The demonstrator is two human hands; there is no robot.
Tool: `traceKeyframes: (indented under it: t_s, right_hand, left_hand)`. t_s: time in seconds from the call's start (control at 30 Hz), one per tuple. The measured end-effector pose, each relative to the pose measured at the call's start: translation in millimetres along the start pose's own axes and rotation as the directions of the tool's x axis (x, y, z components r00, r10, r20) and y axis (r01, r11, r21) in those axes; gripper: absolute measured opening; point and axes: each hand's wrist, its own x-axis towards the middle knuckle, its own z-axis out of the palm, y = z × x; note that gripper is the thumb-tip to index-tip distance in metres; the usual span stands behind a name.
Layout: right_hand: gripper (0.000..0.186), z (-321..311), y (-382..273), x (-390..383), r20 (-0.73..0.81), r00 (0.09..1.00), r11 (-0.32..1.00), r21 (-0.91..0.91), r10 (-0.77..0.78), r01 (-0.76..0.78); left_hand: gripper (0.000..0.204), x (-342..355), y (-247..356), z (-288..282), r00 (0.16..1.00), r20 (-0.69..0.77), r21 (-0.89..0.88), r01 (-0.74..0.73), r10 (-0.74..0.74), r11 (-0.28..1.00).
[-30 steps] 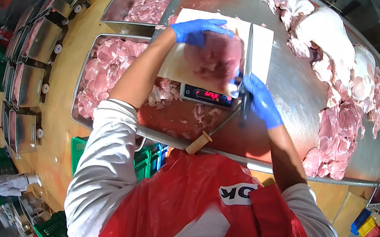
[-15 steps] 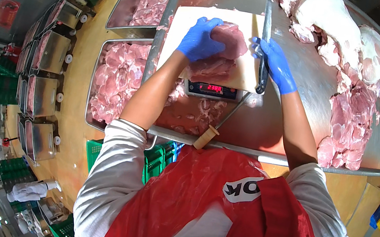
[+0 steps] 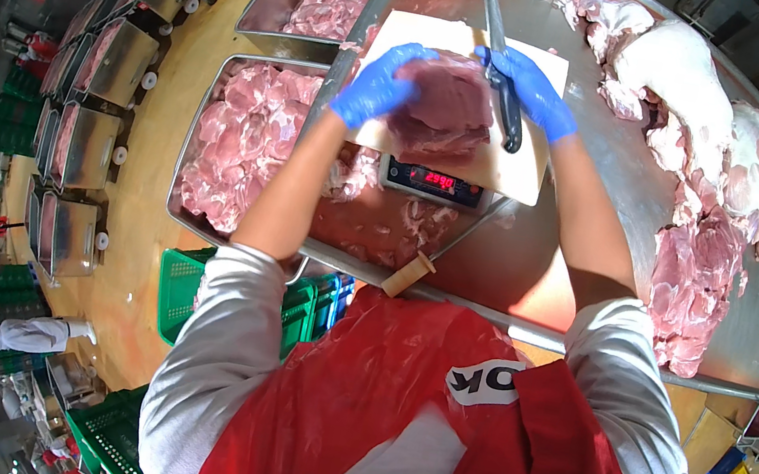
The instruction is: The person cuts large pieces of raw meat on a metal table using a knife, places the cut pieces into green crates, and weighs portions on a digital scale.
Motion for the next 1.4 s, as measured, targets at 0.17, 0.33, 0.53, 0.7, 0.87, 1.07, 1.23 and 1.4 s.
traceKeyframes:
  t_s: [0.17, 0.33, 0.53, 0.7, 0.87, 1.07, 1.23, 1.4]
  right_hand:
    - [0.041, 4, -10, 25, 0.229, 0.973, 0.988, 0.146, 0.009, -0.044]
    - [0.035, 1, -9, 16, 0.189, 0.978, 0.979, 0.169, 0.083, -0.116]
    - [0.041, -6, -3, -39, 0.034, 0.995, 0.995, 0.026, 0.095, -0.095]
    - [0.036, 3, 1, -81, -0.182, 0.968, 0.983, 0.084, 0.174, -0.161]
    - [0.032, 14, -3, -104, -0.352, 0.928, 0.992, 0.063, 0.120, -0.105]
    - [0.026, 20, 7, -89, -0.385, 0.922, 0.996, -0.070, 0.029, -0.061]
    - [0.024, 15, 8, -43, -0.256, 0.966, 0.997, 0.078, 0.025, -0.005]
    - [0.023, 4, -13, -22, -0.120, 0.993, 0.970, -0.243, -0.015, -0.015]
  left_hand:
    - [0.095, -57, 34, 70, 0.959, -0.223, 0.455, -0.055, 0.173, 0.889]
    - [0.101, -41, 22, 65, 0.968, -0.205, 0.364, -0.063, 0.146, 0.929]
    - [0.101, 22, -22, 2, 0.840, 0.194, 0.207, -0.540, 0.507, 0.816]
    - [0.092, 33, -17, -18, 0.914, 0.306, 0.242, -0.347, 0.268, 0.906]
    - [0.066, 27, -26, -36, 0.980, 0.172, -0.146, -0.074, 0.098, 0.987]
    - [0.058, 19, -65, -21, 0.975, 0.148, -0.283, 0.200, -0.164, 0.938]
    - [0.053, 2, -53, 27, 0.982, 0.050, -0.343, 0.186, -0.180, 0.921]
    - [0.052, -34, -49, 54, 0.940, -0.127, -0.696, 0.144, -0.318, 0.703]
